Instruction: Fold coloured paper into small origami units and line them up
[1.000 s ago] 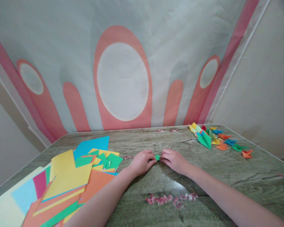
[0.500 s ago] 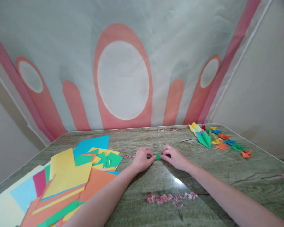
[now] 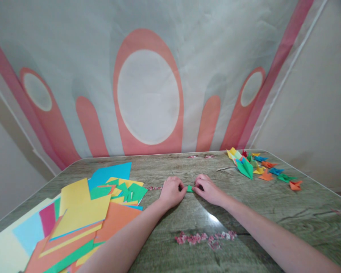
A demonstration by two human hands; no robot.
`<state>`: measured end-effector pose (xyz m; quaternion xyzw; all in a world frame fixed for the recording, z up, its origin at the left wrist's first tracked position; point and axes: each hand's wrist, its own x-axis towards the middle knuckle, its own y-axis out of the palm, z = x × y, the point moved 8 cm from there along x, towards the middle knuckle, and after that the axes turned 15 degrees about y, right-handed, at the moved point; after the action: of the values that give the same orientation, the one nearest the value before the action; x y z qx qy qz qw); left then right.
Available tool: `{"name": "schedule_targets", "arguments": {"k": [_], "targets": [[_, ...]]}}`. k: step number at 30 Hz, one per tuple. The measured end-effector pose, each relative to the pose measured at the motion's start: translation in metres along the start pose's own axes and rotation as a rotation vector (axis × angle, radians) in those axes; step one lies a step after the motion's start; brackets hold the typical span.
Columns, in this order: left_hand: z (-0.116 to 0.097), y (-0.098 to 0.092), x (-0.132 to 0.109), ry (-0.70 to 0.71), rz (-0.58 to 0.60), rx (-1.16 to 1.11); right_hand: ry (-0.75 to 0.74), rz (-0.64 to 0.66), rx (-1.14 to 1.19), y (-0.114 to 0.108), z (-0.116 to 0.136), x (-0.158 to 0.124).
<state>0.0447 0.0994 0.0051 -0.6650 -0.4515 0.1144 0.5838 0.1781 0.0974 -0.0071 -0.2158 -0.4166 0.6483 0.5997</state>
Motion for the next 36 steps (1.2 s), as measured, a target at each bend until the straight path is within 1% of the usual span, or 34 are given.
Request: {"name": "schedule_targets", "arguments": {"k": [8,12,17,21,27,36], "targets": [[-0.004,0.000,0.001,0.032,-0.004,0.049,-0.013,0.016,-0.036,-0.002,0.006,-0.002],[-0.007,0.000,0.003,0.050,0.027,0.060,-0.015,0.010,-0.058,-0.002,0.008,-0.003],[-0.007,0.001,0.004,0.037,0.057,0.056,-0.002,0.000,-0.060,-0.001,0.007,-0.002],[-0.006,0.002,0.005,0.004,0.068,0.042,-0.021,0.006,-0.070,0.002,0.007,-0.002],[0.002,0.003,0.002,-0.107,0.054,0.038,-0.034,-0.008,-0.038,0.002,0.005,-0.003],[0.004,0.005,-0.001,-0.128,0.041,0.035,0.062,-0.113,-0.076,0.003,0.004,-0.003]]}}
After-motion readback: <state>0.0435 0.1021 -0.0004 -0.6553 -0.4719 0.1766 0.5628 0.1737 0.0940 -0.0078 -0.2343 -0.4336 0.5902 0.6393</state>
